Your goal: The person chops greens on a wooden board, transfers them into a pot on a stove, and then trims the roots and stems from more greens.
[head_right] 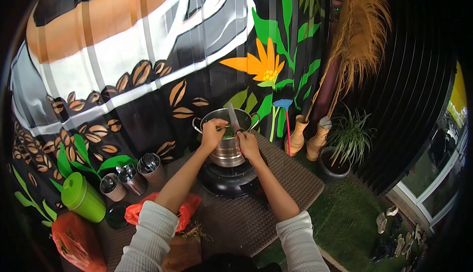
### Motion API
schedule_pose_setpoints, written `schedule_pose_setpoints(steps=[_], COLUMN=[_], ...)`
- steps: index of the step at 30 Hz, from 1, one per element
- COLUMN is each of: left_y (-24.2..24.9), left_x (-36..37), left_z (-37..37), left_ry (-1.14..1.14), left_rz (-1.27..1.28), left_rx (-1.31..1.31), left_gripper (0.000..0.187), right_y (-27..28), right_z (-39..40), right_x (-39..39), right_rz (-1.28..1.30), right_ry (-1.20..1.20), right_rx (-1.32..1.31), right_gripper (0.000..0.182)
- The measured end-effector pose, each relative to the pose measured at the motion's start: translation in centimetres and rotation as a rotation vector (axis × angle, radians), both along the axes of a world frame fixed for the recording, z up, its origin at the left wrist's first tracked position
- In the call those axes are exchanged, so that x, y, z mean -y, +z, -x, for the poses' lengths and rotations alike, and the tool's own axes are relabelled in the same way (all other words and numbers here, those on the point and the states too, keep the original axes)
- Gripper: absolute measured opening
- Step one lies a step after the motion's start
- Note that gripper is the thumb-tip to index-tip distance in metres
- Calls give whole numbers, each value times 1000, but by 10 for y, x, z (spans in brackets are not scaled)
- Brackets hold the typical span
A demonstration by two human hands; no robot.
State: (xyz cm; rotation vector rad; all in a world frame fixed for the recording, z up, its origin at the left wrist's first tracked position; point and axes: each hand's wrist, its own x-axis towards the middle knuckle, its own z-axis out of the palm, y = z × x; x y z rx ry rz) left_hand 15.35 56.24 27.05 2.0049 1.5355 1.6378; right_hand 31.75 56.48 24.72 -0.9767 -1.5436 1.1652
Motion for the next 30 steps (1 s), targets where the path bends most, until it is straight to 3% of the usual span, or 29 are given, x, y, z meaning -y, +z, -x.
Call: schedule_pose_setpoints(steps=[3,5,10,14,17,19,21,23,27,29,30], left_y=[4,6,3,-18,-55,-77,-98,-132,-190,-208,-218], left_x=[35,57,136,205,243,273,297,309,322,317,310], left_z=[8,25,80,128,167,184,202,224,249,252,251], left_ry=[81,-76,-48,24,-35,-82,-105,-283,-322,-264,-278], left_rz=[-259,-118,-57,61,93,229,302,704,883,645,642], left_rx=[-208,-132,-200,-123,-24,187,188,492,418,66,64], left_gripper=[20,15,7,14,15,16,17,17,18,20,20], right_y=[-7,-4,-15,-32,-51,-67,-79,-89,-107,-110,-114], right_z=[7,15,45,81,109,126,140,150,163,164,164], right_x=[19,45,113,170,210,235,262,286,323,341,348], right_rz=[7,14,86,161,217,220,263,276,318,312,298], right_ry=[3,13,70,113,138,146,141,129,50,38,37], right_rx=[-29,-68,-103,-114,-138,-153,-128,-143,-141,-136,-101], right_gripper=[33,33,31,32,31,31,30,30,29,28,28])
